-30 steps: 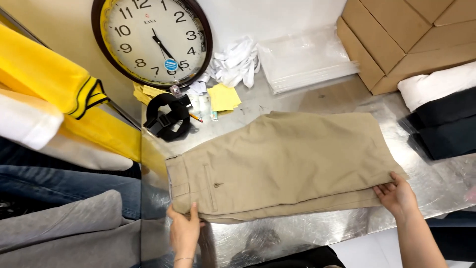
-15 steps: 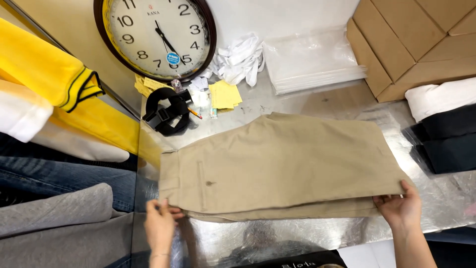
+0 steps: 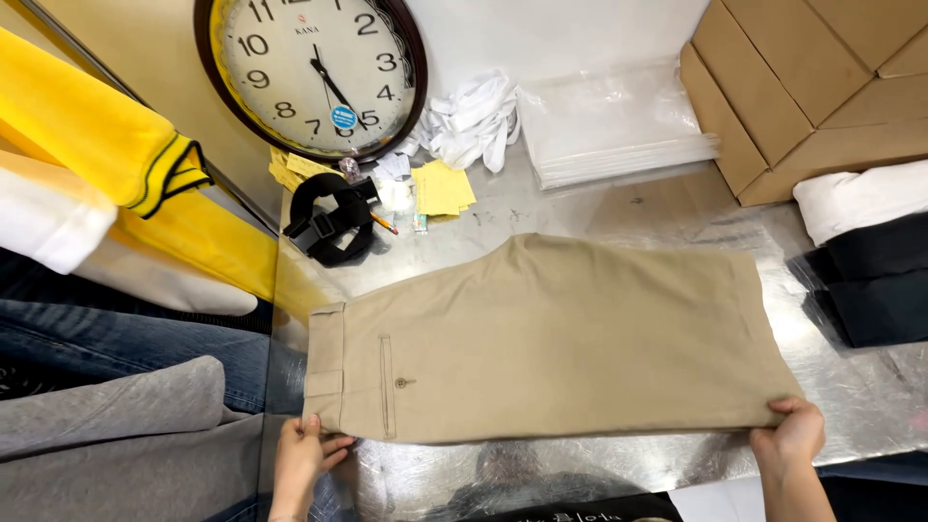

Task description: Folding various items of clothing on a table and hanging them on a garment rack

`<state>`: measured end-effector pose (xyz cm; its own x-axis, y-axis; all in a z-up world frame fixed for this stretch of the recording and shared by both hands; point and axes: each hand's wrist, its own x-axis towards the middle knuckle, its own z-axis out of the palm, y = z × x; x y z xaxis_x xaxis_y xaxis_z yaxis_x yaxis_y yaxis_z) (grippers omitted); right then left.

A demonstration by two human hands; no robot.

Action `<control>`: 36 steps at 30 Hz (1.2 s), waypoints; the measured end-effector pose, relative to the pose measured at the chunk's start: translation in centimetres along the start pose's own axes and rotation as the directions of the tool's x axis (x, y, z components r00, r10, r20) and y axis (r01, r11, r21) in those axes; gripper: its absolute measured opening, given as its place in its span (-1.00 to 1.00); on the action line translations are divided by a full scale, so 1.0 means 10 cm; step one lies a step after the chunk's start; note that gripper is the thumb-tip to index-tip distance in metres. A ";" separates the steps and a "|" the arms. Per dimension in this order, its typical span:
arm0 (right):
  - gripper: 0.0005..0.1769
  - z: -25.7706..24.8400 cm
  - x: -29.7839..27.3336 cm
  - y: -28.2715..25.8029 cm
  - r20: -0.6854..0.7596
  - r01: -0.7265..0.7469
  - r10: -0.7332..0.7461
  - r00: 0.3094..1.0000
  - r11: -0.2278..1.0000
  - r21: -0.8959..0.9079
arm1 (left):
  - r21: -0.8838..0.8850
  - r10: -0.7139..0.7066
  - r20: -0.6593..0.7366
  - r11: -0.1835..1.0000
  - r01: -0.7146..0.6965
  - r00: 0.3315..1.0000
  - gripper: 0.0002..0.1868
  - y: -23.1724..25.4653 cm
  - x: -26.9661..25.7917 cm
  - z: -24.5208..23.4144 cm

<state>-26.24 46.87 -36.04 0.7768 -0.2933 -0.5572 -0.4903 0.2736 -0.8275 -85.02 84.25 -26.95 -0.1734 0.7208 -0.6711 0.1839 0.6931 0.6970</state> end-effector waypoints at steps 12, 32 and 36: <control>-0.43 0.14 -0.32 -0.10 0.561 0.896 -0.715 0.417 0.220 -0.386 | 0.448 0.183 -0.073 0.884 -0.132 0.980 -0.08 0.25 -0.12 0.06; 0.08 1.56 -3.69 1.33 0.759 0.524 0.569 0.316 0.562 -0.640 | 0.938 0.636 0.340 -0.172 -0.302 0.693 -0.80 -0.57 -0.54 2.30; -0.49 2.00 -3.02 2.03 0.857 0.789 0.361 0.368 0.366 -0.493 | 0.621 0.499 0.492 0.373 -0.689 0.713 -0.56 -0.15 -0.89 1.95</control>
<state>-51.72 79.61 -34.65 0.4470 0.7760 -0.4449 0.2388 -0.5828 -0.7767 -64.82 76.73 -26.92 0.4440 0.8590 -0.2548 0.7891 -0.2402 0.5654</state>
